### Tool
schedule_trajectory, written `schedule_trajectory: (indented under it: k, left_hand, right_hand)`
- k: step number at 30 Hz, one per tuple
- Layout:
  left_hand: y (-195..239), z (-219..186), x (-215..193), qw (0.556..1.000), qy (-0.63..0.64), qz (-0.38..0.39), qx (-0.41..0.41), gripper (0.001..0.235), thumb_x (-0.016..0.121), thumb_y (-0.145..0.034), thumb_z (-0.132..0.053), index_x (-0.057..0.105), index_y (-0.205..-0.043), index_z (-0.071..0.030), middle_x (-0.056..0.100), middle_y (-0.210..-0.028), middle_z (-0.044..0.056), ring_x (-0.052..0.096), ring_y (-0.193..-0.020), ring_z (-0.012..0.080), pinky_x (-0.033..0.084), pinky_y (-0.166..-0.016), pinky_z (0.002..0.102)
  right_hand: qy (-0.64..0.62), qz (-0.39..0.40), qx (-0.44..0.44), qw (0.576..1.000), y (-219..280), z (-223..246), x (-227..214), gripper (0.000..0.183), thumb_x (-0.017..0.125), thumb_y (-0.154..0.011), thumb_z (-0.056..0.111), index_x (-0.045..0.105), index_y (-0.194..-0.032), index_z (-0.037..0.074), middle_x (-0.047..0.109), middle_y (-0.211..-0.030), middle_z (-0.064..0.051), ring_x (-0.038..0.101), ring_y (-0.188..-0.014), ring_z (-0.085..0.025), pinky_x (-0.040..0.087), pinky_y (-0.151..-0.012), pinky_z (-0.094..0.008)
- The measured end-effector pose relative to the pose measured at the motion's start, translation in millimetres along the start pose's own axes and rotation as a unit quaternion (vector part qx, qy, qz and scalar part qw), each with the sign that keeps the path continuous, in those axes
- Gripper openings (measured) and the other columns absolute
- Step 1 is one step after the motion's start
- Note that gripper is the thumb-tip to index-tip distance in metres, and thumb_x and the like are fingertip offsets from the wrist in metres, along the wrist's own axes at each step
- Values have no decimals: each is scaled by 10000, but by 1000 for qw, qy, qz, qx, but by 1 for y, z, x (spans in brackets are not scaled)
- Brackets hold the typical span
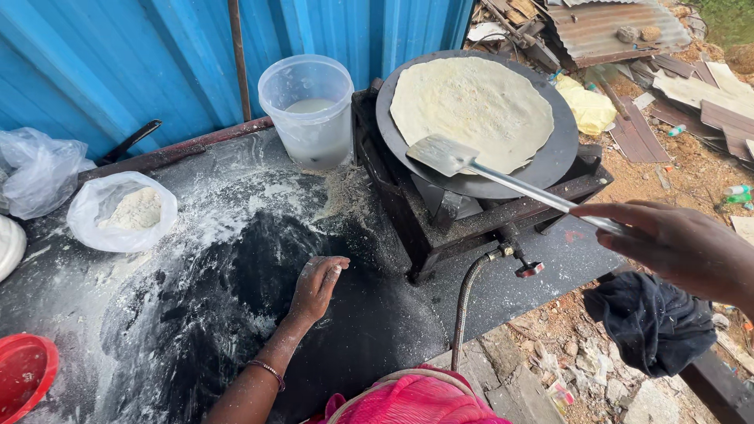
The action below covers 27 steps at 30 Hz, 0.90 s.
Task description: The person kneads dough on a floured surface, then places it onto a hot griddle to cook. They use a cloth to apply liquid to the cooking flatbread and a spatula to flip and press it. The person repeats the process by kneading more dough and cooking another flatbread.
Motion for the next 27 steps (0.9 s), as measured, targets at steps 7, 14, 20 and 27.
schedule_trajectory:
  k: [7,14,20,27]
  left_hand:
    - [-22,-23,-23,998,50,-44,8,376,404,-1096,-310,683,-1198,-80,720,-1153,95,671,-1163,262,529,-1005,432]
    - [-165,-159,-108,961,-4,-98,258,370,371,-1136,-295,667,-1220,-90,712,-1191,116,657,-1148,309,457,-1049,457]
    - [-270,-208,-62,945,-195,34,259,453,442,-1065,-436,751,-1037,-107,753,-1030,137,677,-1055,348,346,-1032,578]
    - [-307,-181,-19,919,-314,163,175,631,338,-1079,-504,785,-971,-72,735,-1021,185,672,-1057,377,235,-1069,678]
  right_hand:
    - [-58,-7,16,998,-12,-150,36,502,596,-977,445,595,-1476,393,719,-1149,-60,730,-1061,-209,558,-944,-421]
    - [8,-109,104,988,-17,-67,-31,469,644,-997,404,591,-1463,401,743,-1140,-103,723,-1049,-256,553,-925,-440]
    - [-57,-253,-88,962,-64,42,-54,455,639,-974,330,628,-1429,340,745,-1195,-125,719,-1016,-308,553,-908,-468]
    - [-89,-214,-83,969,-93,45,-38,438,635,-964,309,634,-1399,350,746,-1169,-119,721,-1034,-293,546,-890,-470]
Point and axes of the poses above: each hand's wrist, its own y-axis away from the middle knuckle, its own x-axis out of the palm, z = x × y, the point moved 4 cm from there along -y, towards the middle knuckle
